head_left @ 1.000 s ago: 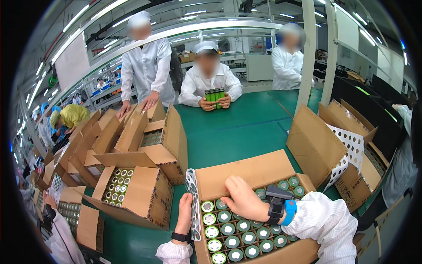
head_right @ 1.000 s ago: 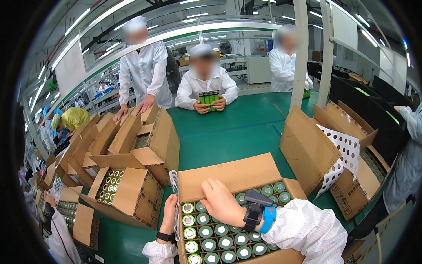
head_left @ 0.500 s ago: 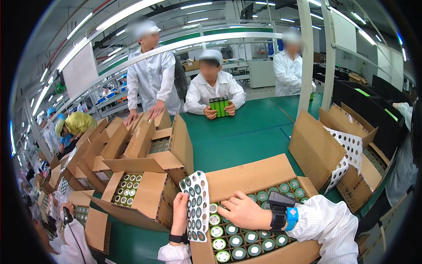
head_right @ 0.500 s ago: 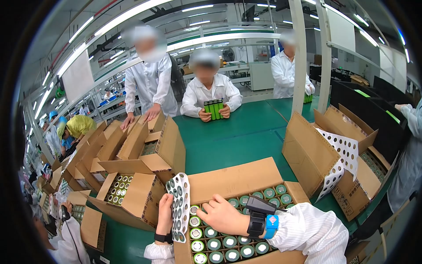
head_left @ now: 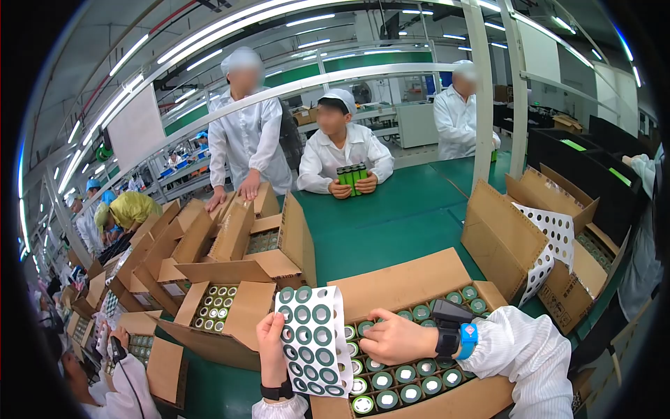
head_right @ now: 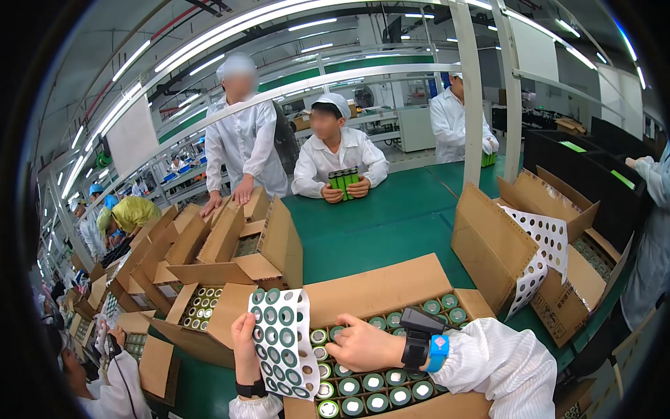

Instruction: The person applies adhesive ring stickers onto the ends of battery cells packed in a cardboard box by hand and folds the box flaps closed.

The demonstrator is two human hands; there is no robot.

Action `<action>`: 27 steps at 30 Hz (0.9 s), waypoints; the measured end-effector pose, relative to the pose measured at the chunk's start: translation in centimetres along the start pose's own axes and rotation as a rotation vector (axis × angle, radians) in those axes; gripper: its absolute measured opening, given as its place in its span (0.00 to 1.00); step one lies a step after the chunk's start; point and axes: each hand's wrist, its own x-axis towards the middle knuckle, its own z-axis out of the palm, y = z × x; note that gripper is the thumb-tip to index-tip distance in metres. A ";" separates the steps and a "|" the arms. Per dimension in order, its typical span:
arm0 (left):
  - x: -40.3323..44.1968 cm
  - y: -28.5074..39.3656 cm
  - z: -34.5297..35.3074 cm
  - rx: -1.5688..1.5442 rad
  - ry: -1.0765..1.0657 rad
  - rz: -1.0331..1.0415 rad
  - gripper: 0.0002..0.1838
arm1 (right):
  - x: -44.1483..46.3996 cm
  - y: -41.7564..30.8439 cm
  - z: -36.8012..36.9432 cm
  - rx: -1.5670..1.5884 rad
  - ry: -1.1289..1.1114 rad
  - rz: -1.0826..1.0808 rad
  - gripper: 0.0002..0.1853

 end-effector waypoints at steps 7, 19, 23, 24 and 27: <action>-1.1 0.4 -0.1 0.028 -0.158 -0.174 0.12 | 0.1 0.8 0.0 0.457 0.304 0.315 0.08; -1.2 0.2 1.3 0.243 -0.509 -0.283 0.13 | 0.3 1.0 -0.2 0.979 0.180 0.539 0.07; -0.5 -1.2 0.6 0.291 -0.517 -0.256 0.13 | 0.2 0.9 0.2 0.934 0.305 0.486 0.06; -0.4 -1.5 0.5 0.290 -0.514 -0.247 0.13 | 0.2 0.9 0.3 0.933 0.308 0.503 0.06; -0.1 -1.8 0.5 0.254 -0.486 -0.264 0.13 | 0.1 0.9 0.2 0.915 0.316 0.527 0.05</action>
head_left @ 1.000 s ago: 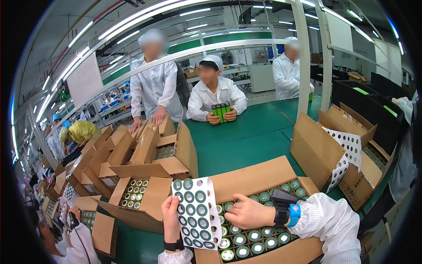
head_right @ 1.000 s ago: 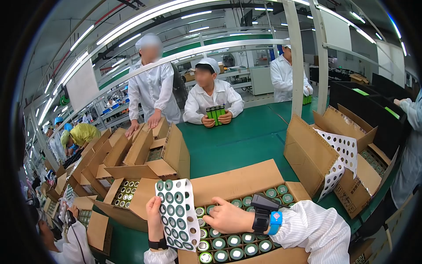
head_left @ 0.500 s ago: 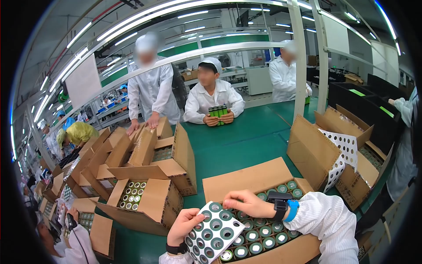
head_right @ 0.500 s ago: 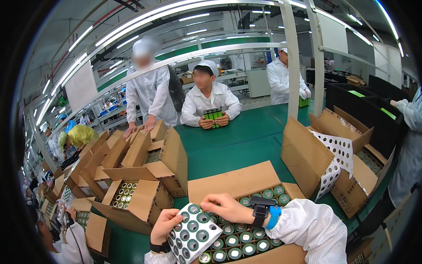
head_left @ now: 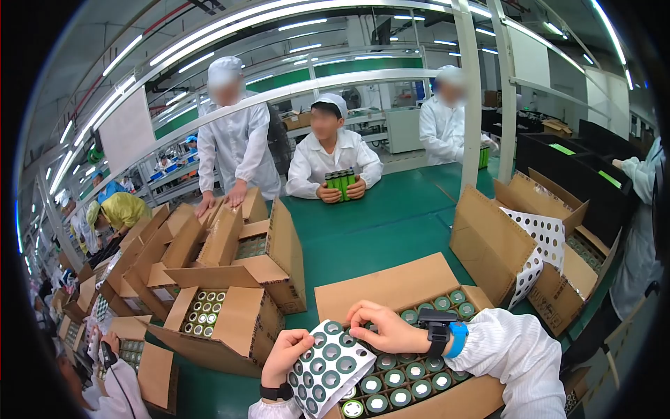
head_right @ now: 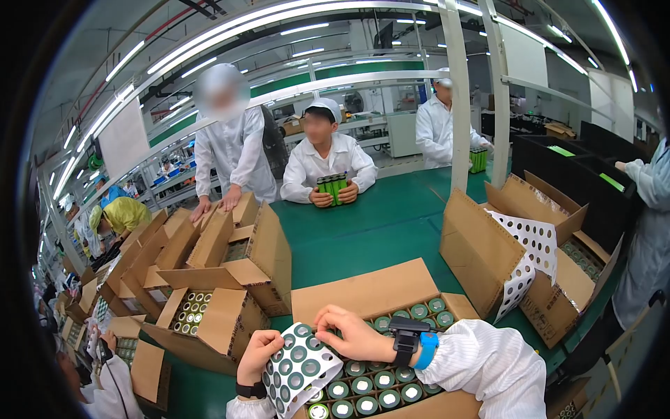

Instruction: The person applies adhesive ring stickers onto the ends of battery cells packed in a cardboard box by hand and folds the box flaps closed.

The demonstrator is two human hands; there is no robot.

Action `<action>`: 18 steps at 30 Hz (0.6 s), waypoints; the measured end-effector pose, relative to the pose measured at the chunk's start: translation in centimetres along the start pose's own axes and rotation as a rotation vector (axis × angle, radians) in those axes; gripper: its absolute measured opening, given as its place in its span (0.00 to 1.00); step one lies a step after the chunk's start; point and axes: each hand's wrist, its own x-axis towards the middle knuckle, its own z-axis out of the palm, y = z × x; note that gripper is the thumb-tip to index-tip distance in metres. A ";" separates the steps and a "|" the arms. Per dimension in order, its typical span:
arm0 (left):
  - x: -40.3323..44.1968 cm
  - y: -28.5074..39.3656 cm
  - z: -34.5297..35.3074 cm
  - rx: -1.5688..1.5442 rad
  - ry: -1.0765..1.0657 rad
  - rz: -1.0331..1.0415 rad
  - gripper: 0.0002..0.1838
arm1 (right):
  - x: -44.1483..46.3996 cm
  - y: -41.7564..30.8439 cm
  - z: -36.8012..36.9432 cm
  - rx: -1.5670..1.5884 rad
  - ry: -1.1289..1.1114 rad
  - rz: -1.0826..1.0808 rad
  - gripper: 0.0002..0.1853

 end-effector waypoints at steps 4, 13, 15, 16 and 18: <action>1.0 -1.9 -1.1 -0.060 0.145 0.069 0.13 | 0.1 -0.7 -0.2 0.029 0.127 0.028 0.04; 3.8 -6.8 0.8 -0.315 0.398 0.080 0.16 | 0.3 -0.5 -0.5 -0.007 0.246 -0.006 0.04; 3.9 -7.1 1.1 -0.287 0.413 0.106 0.15 | 0.2 -1.2 -0.5 -0.001 0.214 0.005 0.04; 3.9 -7.2 1.3 -0.257 0.428 0.132 0.15 | 0.2 -1.6 -0.5 0.005 0.184 0.014 0.05; 4.2 -8.2 1.3 -0.247 0.436 0.126 0.15 | 0.0 -1.8 0.0 0.065 0.157 0.053 0.05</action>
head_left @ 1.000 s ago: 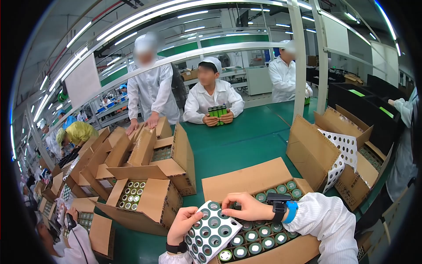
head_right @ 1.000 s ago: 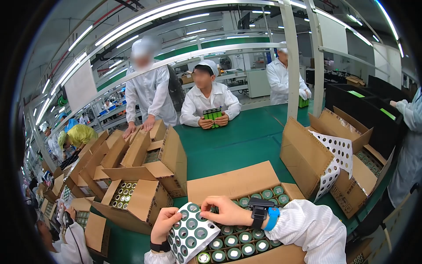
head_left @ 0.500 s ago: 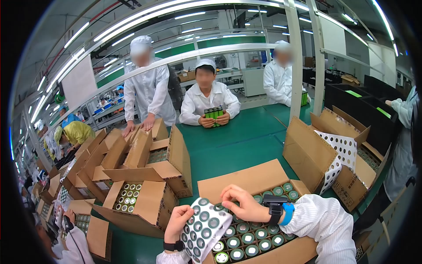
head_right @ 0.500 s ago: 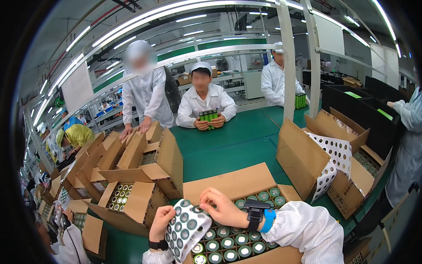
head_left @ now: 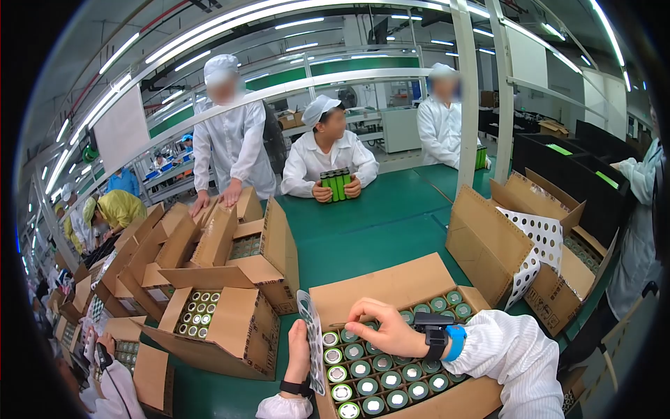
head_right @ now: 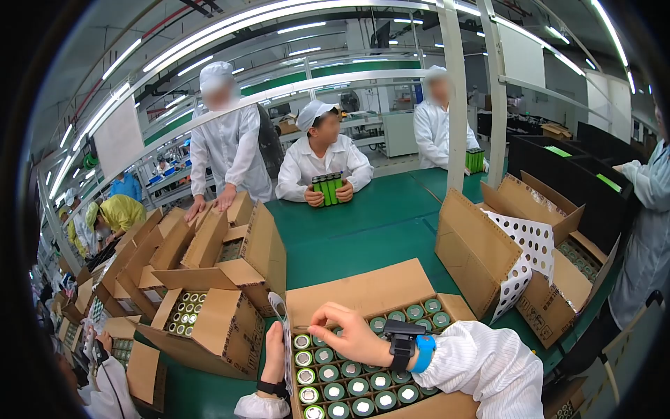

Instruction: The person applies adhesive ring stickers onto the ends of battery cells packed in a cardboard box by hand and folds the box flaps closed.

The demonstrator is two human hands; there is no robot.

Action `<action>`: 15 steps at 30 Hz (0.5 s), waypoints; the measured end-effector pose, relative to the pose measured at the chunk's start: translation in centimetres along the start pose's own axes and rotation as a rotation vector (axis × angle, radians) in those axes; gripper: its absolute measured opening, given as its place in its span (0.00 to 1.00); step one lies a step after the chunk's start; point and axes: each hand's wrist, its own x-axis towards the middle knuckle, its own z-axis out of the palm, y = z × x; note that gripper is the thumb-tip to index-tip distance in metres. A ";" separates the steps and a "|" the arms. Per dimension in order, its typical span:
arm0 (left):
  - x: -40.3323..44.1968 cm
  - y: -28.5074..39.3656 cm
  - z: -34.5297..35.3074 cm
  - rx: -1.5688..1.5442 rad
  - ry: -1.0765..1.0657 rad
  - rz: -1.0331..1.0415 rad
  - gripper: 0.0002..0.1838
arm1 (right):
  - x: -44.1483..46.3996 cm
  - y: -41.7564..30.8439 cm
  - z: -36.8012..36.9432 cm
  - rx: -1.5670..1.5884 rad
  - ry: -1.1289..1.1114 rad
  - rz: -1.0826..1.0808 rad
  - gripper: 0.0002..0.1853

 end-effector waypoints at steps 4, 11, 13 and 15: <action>-0.1 0.2 0.5 0.108 -0.026 0.063 0.15 | -0.6 -1.1 0.5 -0.040 -0.172 -0.014 0.05; -0.1 -0.2 0.2 0.110 -0.050 0.084 0.14 | -2.0 -0.6 1.9 0.119 -0.543 0.151 0.08; -0.3 0.4 0.6 0.131 -0.033 0.085 0.14 | -2.1 -0.6 2.1 0.161 -0.575 0.142 0.09; -0.2 0.1 0.5 0.136 -0.018 0.083 0.14 | -2.1 -0.7 2.2 0.190 -0.550 0.080 0.09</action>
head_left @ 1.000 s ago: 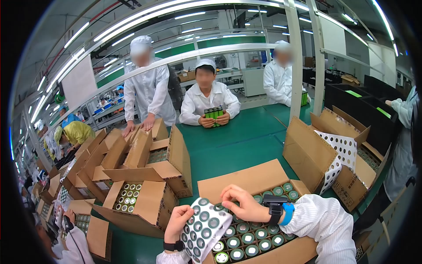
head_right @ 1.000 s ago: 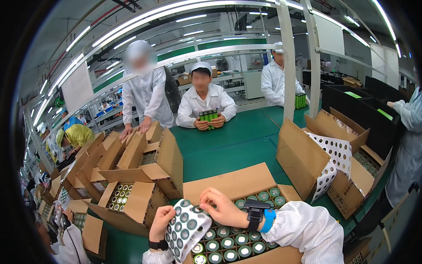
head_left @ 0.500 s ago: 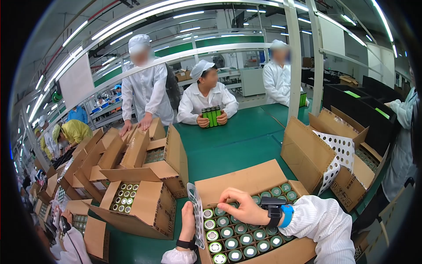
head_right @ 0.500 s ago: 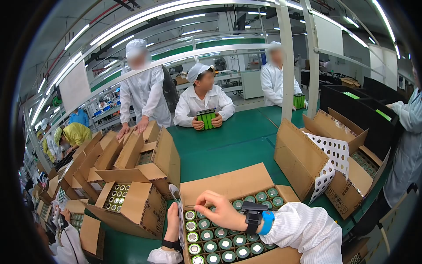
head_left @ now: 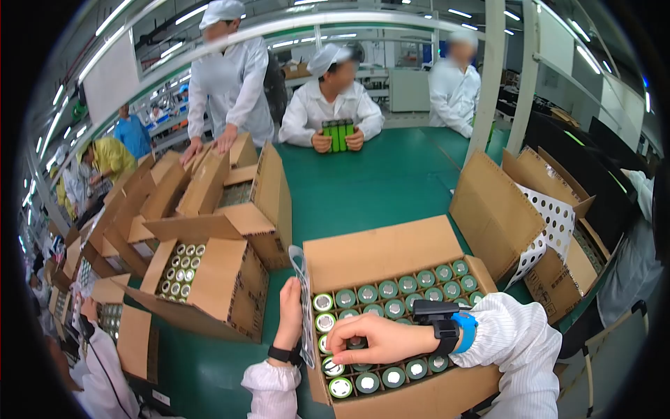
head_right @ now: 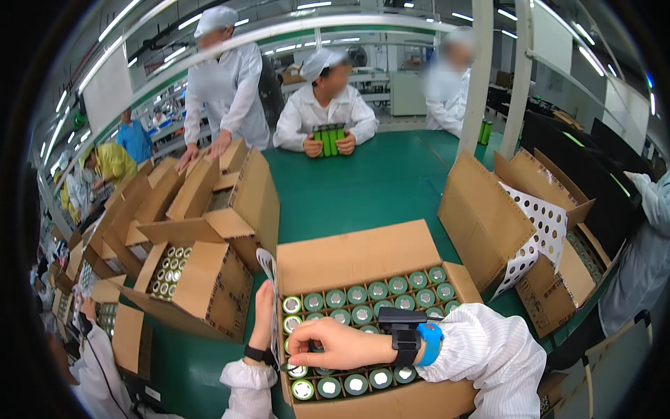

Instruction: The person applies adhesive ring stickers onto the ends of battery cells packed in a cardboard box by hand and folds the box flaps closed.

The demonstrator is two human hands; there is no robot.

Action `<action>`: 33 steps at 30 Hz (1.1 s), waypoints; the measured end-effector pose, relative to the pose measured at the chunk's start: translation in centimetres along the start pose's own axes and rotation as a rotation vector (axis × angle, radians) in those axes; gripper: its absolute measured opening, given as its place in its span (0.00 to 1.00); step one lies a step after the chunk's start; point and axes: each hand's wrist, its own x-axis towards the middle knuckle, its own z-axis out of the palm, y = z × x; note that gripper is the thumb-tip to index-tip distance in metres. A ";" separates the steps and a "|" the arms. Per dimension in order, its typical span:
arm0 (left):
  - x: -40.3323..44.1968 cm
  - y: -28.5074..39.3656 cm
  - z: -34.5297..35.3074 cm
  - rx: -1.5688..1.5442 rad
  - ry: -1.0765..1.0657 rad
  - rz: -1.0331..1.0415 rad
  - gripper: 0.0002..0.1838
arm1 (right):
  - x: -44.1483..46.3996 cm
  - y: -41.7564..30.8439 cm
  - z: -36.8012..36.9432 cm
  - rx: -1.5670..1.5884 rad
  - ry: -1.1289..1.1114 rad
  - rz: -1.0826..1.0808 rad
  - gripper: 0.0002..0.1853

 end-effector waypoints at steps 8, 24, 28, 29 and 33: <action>0.2 0.1 0.3 -0.029 -0.008 -0.020 0.14 | -0.5 -0.5 0.9 -0.200 -0.061 0.111 0.10; 0.6 -0.9 0.2 -0.098 -0.003 -0.036 0.15 | -0.8 -1.2 2.5 -0.375 -0.067 0.088 0.08; 0.5 -0.7 0.3 -0.088 -0.006 -0.025 0.16 | -0.8 -1.2 2.4 -0.379 -0.062 0.092 0.08; 0.6 -0.8 0.2 -0.088 -0.005 -0.027 0.16 | -0.8 -1.2 2.4 -0.377 -0.063 0.094 0.08; 0.6 -0.8 0.2 -0.088 -0.005 -0.029 0.16 | -0.8 -1.0 2.4 -0.377 -0.077 0.095 0.08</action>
